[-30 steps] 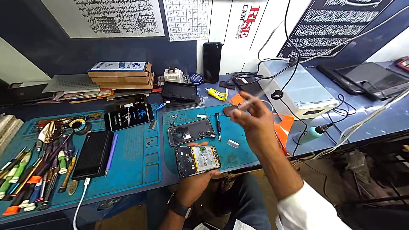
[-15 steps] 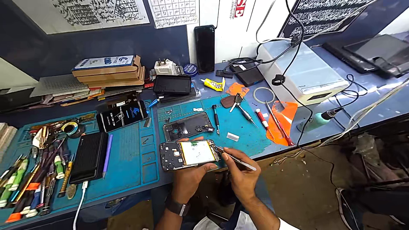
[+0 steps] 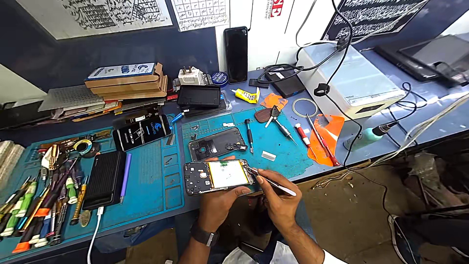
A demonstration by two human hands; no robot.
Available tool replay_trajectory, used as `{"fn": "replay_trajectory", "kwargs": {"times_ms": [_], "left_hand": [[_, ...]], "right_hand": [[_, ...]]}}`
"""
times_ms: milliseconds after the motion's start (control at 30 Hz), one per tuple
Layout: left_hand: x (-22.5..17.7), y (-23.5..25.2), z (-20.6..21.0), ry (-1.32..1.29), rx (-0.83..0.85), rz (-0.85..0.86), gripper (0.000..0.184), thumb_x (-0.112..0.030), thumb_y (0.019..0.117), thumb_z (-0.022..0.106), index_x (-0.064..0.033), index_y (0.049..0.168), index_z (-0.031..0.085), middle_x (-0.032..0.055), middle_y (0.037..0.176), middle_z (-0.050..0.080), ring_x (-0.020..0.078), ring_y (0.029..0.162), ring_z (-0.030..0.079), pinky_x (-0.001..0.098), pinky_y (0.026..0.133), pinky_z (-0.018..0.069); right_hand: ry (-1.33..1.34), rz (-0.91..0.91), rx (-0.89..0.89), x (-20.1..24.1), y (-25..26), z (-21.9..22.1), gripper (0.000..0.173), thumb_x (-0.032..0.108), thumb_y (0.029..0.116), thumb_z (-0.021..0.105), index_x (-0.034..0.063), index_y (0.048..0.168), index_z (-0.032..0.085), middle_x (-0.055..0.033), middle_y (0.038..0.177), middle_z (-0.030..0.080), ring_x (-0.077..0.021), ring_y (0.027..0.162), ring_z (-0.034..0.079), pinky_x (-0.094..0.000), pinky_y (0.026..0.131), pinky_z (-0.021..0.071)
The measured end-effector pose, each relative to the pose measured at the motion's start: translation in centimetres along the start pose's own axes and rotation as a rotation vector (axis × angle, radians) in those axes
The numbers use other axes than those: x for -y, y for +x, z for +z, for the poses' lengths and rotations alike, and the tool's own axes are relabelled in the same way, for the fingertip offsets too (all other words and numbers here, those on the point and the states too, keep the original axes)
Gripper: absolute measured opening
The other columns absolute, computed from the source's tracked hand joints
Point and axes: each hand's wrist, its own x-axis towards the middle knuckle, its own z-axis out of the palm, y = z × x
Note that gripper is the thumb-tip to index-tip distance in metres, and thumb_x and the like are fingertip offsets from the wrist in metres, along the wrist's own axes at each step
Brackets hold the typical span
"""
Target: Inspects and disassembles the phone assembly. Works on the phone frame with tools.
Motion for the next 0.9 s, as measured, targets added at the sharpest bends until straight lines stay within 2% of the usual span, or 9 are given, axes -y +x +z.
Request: {"fn": "replay_trajectory", "kwargs": {"times_ms": [100, 400, 567, 700, 800, 900], "left_hand": [[-0.2, 0.0, 0.1, 0.013, -0.001, -0.006, 0.076, -0.003, 0.0713, 0.09, -0.0122, 0.139, 0.057, 0.0103, 0.128, 0.069, 0.0266, 0.114, 0.069, 0.0418, 0.097, 0.0605], [-0.3, -0.1, 0.2, 0.01, -0.015, -0.012, 0.076, -0.001, 0.0707, 0.09, -0.0127, 0.139, 0.058, 0.0096, 0.127, 0.07, 0.0253, 0.114, 0.07, 0.0408, 0.097, 0.0608], [-0.3, -0.2, 0.4, -0.037, -0.025, 0.007, 0.078, -0.001, 0.0706, 0.09, -0.013, 0.139, 0.055, 0.0091, 0.131, 0.068, 0.0249, 0.115, 0.069, 0.0392, 0.097, 0.0605], [-0.4, -0.3, 0.1, -0.015, -0.009, 0.001, 0.077, -0.004, 0.0719, 0.09, -0.0123, 0.14, 0.055, 0.0095, 0.129, 0.069, 0.0251, 0.115, 0.069, 0.0403, 0.098, 0.0599], [-0.2, -0.3, 0.0, -0.003, 0.0, 0.014, 0.077, -0.004, 0.0712, 0.09, -0.0124, 0.14, 0.055, 0.0096, 0.13, 0.069, 0.0257, 0.116, 0.069, 0.0406, 0.098, 0.0599], [-0.2, -0.4, -0.1, -0.014, 0.006, 0.026, 0.078, -0.007, 0.0713, 0.091, -0.0123, 0.14, 0.055, 0.0101, 0.13, 0.068, 0.0262, 0.116, 0.069, 0.0408, 0.098, 0.0599]], "right_hand": [[0.01, 0.005, 0.003, 0.0, 0.0, 0.0, 0.018, 0.005, 0.0922, 0.074, 0.0012, 0.109, 0.078, -0.0136, 0.106, 0.076, -0.0217, 0.095, 0.075, -0.0333, 0.083, 0.064], [0.006, -0.009, 0.012, 0.0, 0.0, 0.0, 0.017, 0.004, 0.0923, 0.074, 0.001, 0.109, 0.078, -0.0131, 0.106, 0.076, -0.0209, 0.096, 0.074, -0.0323, 0.083, 0.0639], [-0.229, -0.241, 0.118, -0.7, -0.5, -0.3, 0.017, 0.003, 0.0924, 0.071, 0.0024, 0.108, 0.077, -0.0119, 0.11, 0.076, -0.0266, 0.109, 0.073, -0.043, 0.096, 0.0629], [-0.418, -0.398, 0.213, -1.0, -0.4, -1.0, 0.017, 0.006, 0.0949, 0.07, 0.0035, 0.11, 0.077, -0.0125, 0.116, 0.075, -0.0254, 0.115, 0.071, -0.0413, 0.099, 0.0615], [-0.359, -0.363, 0.221, -0.8, -0.1, -1.3, 0.016, 0.005, 0.0949, 0.07, 0.0035, 0.109, 0.077, -0.0122, 0.115, 0.075, -0.0252, 0.114, 0.071, -0.0407, 0.098, 0.0619], [-0.157, -0.2, 0.136, -0.3, 0.0, -0.9, 0.016, 0.004, 0.0936, 0.072, 0.0035, 0.108, 0.078, -0.0117, 0.109, 0.076, -0.0248, 0.106, 0.074, -0.0399, 0.092, 0.0638]]}}
